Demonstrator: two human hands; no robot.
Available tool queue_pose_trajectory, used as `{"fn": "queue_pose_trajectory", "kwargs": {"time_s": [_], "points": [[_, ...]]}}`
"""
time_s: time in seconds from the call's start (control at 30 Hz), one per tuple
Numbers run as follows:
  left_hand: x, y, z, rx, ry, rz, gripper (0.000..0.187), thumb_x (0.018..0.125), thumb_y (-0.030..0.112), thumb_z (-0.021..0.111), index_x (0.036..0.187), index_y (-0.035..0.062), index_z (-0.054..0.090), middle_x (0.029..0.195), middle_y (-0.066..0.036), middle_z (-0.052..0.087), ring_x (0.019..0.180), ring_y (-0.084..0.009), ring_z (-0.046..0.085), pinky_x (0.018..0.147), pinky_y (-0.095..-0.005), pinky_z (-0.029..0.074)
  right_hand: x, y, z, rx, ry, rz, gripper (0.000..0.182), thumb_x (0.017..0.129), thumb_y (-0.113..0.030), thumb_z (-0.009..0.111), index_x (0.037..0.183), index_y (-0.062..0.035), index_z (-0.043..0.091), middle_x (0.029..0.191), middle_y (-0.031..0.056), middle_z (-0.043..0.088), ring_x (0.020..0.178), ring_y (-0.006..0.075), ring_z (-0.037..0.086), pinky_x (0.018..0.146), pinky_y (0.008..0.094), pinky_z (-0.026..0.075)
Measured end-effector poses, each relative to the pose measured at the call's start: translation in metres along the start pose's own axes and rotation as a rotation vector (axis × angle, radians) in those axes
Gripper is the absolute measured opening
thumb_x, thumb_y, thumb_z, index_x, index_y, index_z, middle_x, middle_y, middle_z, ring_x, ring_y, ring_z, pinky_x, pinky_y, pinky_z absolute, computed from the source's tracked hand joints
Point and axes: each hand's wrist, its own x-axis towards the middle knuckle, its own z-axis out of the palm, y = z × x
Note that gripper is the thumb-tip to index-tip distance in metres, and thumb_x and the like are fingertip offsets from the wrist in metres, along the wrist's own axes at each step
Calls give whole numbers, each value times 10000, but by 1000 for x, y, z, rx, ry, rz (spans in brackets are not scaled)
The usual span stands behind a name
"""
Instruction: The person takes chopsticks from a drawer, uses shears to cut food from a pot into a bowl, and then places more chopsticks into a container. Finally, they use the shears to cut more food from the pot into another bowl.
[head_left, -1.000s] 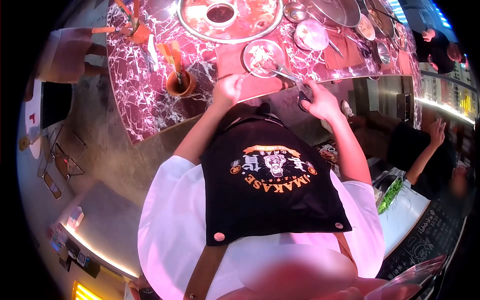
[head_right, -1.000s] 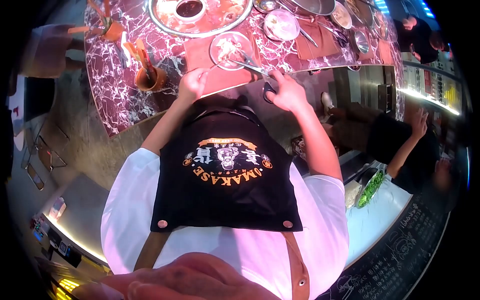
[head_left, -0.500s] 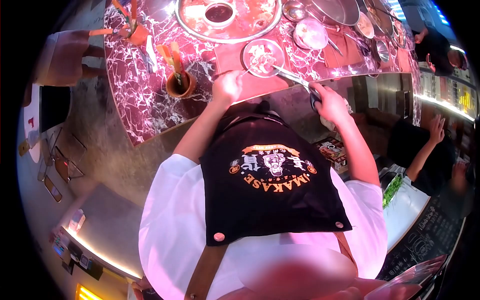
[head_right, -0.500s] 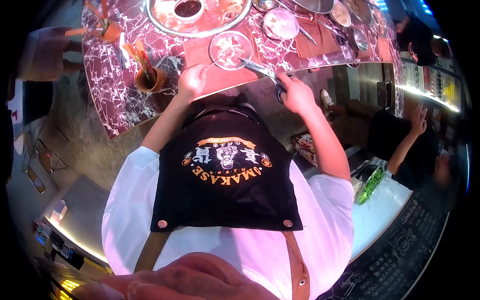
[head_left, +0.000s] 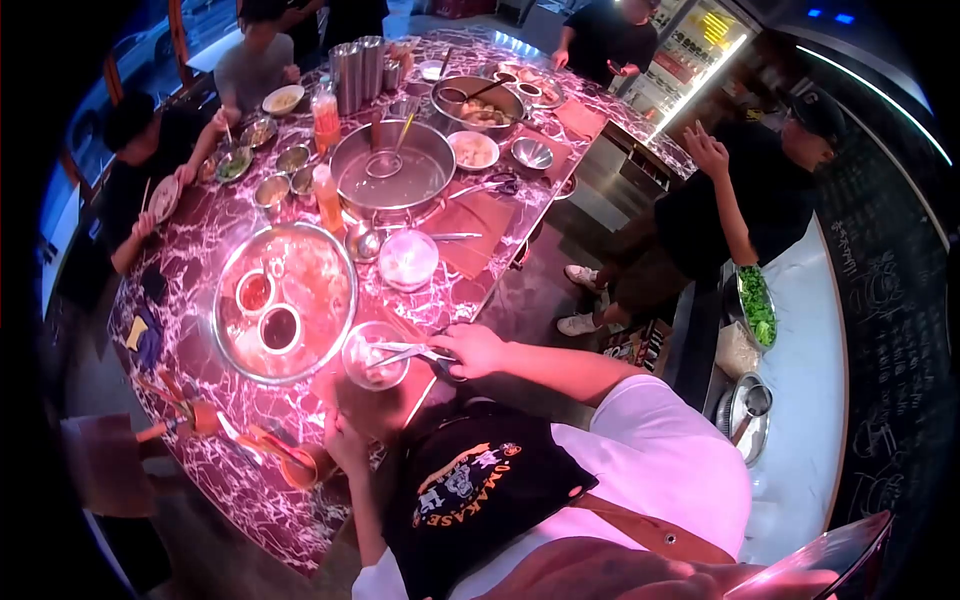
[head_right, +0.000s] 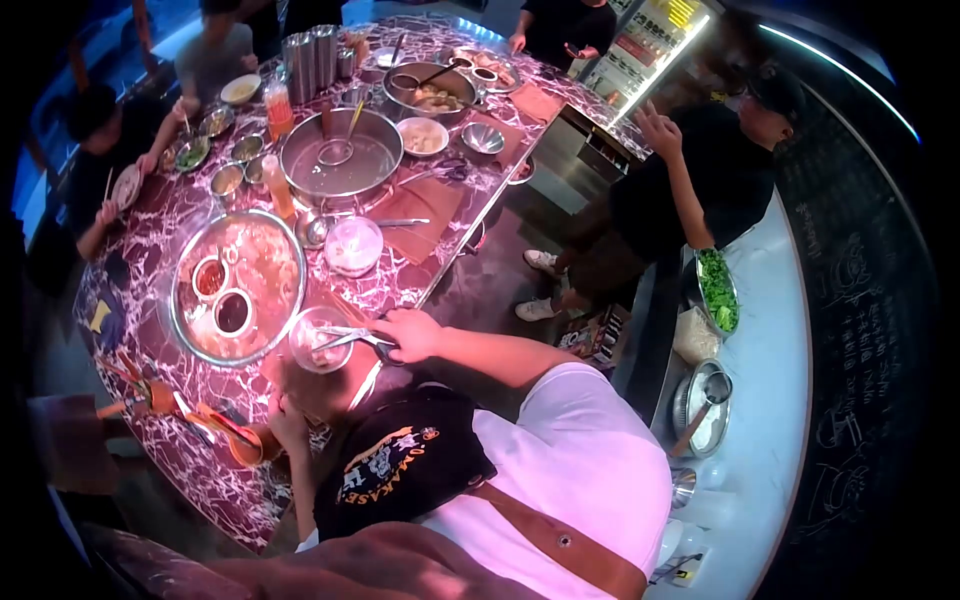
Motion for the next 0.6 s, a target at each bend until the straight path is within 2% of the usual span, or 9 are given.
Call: {"fn": "queue_pose_trajectory", "kwargs": {"time_s": [0.1,0.13,0.23,0.3,0.37,0.43,0.5,0.53,0.6], "points": [[35,-71,58,207,252,309,368,930,165,489,1212,-55,575,1134,-262,625,1033,-401,591,932,-434,450,-9,21,8,308,44,20,627,736,-225,663,1339,-165,499,1057,137,609,958,332,618,857,421,505],[37,-83,71,291,251,310,375,929,149,475,1232,-55,562,1162,-274,596,1090,-419,554,983,-448,418,-13,21,2,332,-44,150,602,756,-167,635,1342,-166,496,1073,132,623,985,318,627,872,409,507],[18,-40,69,404,274,213,370,925,148,489,1222,-58,569,1129,-276,602,1087,-424,553,969,-451,427,-14,49,27,448,180,120,590,777,-86,606,1351,-175,497,1085,158,646,987,329,642,858,401,515],[-6,-23,56,422,244,224,388,890,110,515,1228,-77,554,1189,-299,577,1114,-436,537,979,-469,417,-16,60,30,479,170,189,591,779,-88,611,1352,-173,496,1110,158,645,994,333,641,866,404,512],[-57,-48,49,257,223,56,364,914,135,534,1213,-69,562,1140,-259,601,1054,-399,565,937,-451,446,-15,70,34,532,118,314,595,779,-91,626,1354,-169,495,1141,160,643,1002,345,641,883,405,508],[-98,-157,40,-185,-59,-497,312,935,157,547,1190,-13,604,1118,-190,619,1024,-345,567,901,-442,468,-14,77,40,536,151,281,595,780,-90,628,1354,-170,494,1143,161,643,1004,342,643,885,403,509],[-143,-296,47,-628,47,-757,337,946,257,541,1218,67,600,1068,-110,622,957,-290,572,836,-431,489,-14,81,45,574,135,283,587,781,-86,633,1348,-154,496,1147,163,642,1028,326,643,895,398,508],[-148,-276,29,-741,190,-965,340,946,262,540,1220,69,599,1068,-108,621,956,-290,572,836,-431,490,-13,82,45,517,121,243,572,784,-85,633,1337,-143,501,1144,169,639,1044,319,638,902,398,504],[-147,-258,14,-849,372,-1080,345,946,271,538,1222,73,596,1066,-104,621,953,-288,573,836,-431,490,-11,79,37,550,61,250,565,781,-81,630,1329,-142,505,1130,170,640,1033,322,637,894,401,501]]}}
